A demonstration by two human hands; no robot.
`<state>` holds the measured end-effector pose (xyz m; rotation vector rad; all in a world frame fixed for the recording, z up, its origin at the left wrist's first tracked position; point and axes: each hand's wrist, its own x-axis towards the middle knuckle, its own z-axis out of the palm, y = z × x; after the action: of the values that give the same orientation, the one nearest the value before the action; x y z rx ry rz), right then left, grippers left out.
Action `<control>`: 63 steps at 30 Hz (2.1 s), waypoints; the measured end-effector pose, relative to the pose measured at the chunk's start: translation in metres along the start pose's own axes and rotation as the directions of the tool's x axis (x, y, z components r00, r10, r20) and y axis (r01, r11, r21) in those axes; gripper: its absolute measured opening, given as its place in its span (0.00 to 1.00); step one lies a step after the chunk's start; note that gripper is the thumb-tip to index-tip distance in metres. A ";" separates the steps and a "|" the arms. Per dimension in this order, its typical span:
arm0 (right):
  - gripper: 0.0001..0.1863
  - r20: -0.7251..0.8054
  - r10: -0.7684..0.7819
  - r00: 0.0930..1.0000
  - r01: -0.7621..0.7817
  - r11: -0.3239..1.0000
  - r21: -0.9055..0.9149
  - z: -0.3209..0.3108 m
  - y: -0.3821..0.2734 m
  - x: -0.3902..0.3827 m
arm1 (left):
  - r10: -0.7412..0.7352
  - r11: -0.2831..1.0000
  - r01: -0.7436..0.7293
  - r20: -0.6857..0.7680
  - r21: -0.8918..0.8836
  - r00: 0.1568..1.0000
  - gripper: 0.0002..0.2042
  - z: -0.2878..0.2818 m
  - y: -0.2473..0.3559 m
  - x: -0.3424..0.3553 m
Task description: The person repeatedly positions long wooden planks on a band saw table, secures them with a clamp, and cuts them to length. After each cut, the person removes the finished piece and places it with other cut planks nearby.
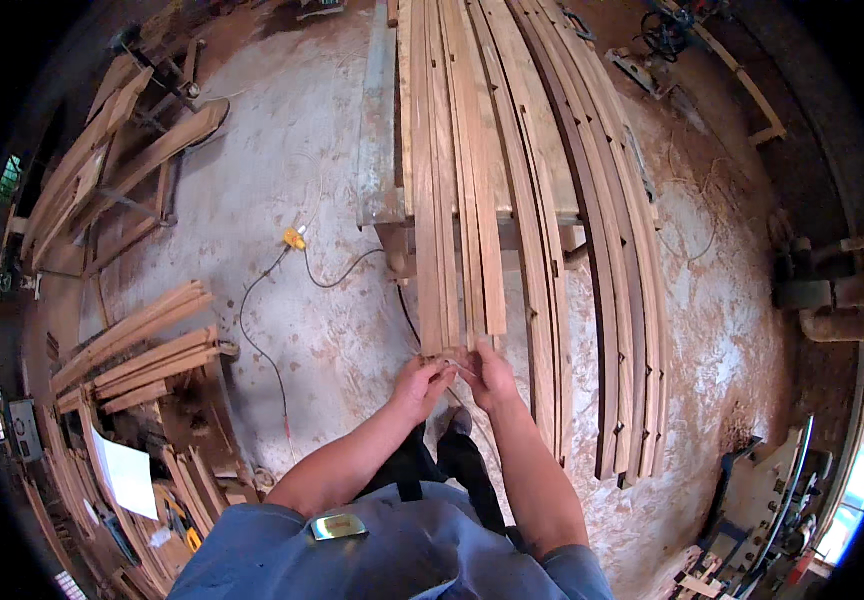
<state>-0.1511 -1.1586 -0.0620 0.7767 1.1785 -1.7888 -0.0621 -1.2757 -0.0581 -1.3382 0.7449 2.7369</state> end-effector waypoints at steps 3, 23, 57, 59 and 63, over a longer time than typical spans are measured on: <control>0.12 -0.059 0.027 0.998 -0.024 0.998 0.060 0.003 0.006 0.008 | -0.037 0.999 0.037 -0.009 0.009 0.999 0.08 0.003 0.014 0.004; 0.12 -0.199 0.008 0.980 -0.063 0.962 -0.267 -0.079 0.065 -0.275 | -0.003 0.914 -0.066 0.168 0.401 0.986 0.21 0.156 0.154 0.111; 0.20 0.142 -0.185 0.972 0.233 0.771 -0.593 -0.071 -0.006 -0.156 | 0.257 0.867 -0.373 0.345 0.332 0.903 0.14 0.129 0.138 0.071; 0.20 0.172 -0.140 0.975 0.213 0.804 -0.555 -0.103 0.026 -0.220 | 0.214 0.895 -0.332 0.366 0.298 0.906 0.12 0.121 0.109 0.054; 0.22 0.124 -0.156 0.980 0.199 0.828 -0.525 -0.153 0.125 -0.354 | 0.069 0.895 -0.185 0.283 0.407 0.957 0.22 0.092 0.046 -0.010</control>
<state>0.1295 -0.9340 0.1263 0.2700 1.6415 -1.4946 -0.1337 -1.2759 0.0167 -0.8429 1.3492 2.5444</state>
